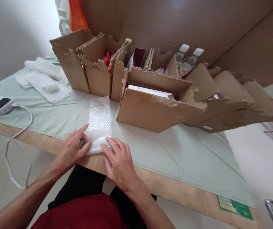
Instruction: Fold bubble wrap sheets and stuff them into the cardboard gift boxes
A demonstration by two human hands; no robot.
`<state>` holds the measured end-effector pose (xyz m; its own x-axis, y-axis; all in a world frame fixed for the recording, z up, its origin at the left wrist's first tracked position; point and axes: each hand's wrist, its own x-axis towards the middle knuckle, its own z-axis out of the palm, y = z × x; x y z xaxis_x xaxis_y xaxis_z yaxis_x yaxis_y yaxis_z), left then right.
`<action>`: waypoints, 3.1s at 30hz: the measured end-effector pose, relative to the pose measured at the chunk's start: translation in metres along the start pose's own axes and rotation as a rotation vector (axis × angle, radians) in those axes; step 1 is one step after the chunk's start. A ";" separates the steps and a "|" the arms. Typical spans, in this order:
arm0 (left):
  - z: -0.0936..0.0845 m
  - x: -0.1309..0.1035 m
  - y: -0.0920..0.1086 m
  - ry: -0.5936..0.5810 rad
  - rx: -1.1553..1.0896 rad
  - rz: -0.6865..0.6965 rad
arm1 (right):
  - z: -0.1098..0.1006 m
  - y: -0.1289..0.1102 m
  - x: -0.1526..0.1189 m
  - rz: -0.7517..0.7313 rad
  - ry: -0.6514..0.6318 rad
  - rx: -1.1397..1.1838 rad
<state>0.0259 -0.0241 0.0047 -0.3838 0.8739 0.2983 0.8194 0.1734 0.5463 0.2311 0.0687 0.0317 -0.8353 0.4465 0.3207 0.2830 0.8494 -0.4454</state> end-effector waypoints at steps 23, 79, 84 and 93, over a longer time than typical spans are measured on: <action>-0.014 -0.028 0.009 0.079 0.016 0.103 | 0.001 0.003 0.001 -0.125 -0.012 -0.062; 0.013 0.006 0.110 -0.225 -1.310 -0.550 | -0.079 0.012 -0.059 0.657 0.204 0.989; 0.032 0.020 0.116 -0.082 -1.206 -0.339 | -0.179 0.029 -0.050 0.513 0.516 0.550; 0.089 0.005 0.079 -0.109 -0.748 -0.116 | -0.272 0.071 0.066 0.665 0.082 -0.725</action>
<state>0.1262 0.0347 -0.0206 -0.3736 0.9155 0.1493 0.2554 -0.0532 0.9654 0.3241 0.2344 0.2484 -0.3734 0.8905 0.2598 0.9264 0.3724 0.0549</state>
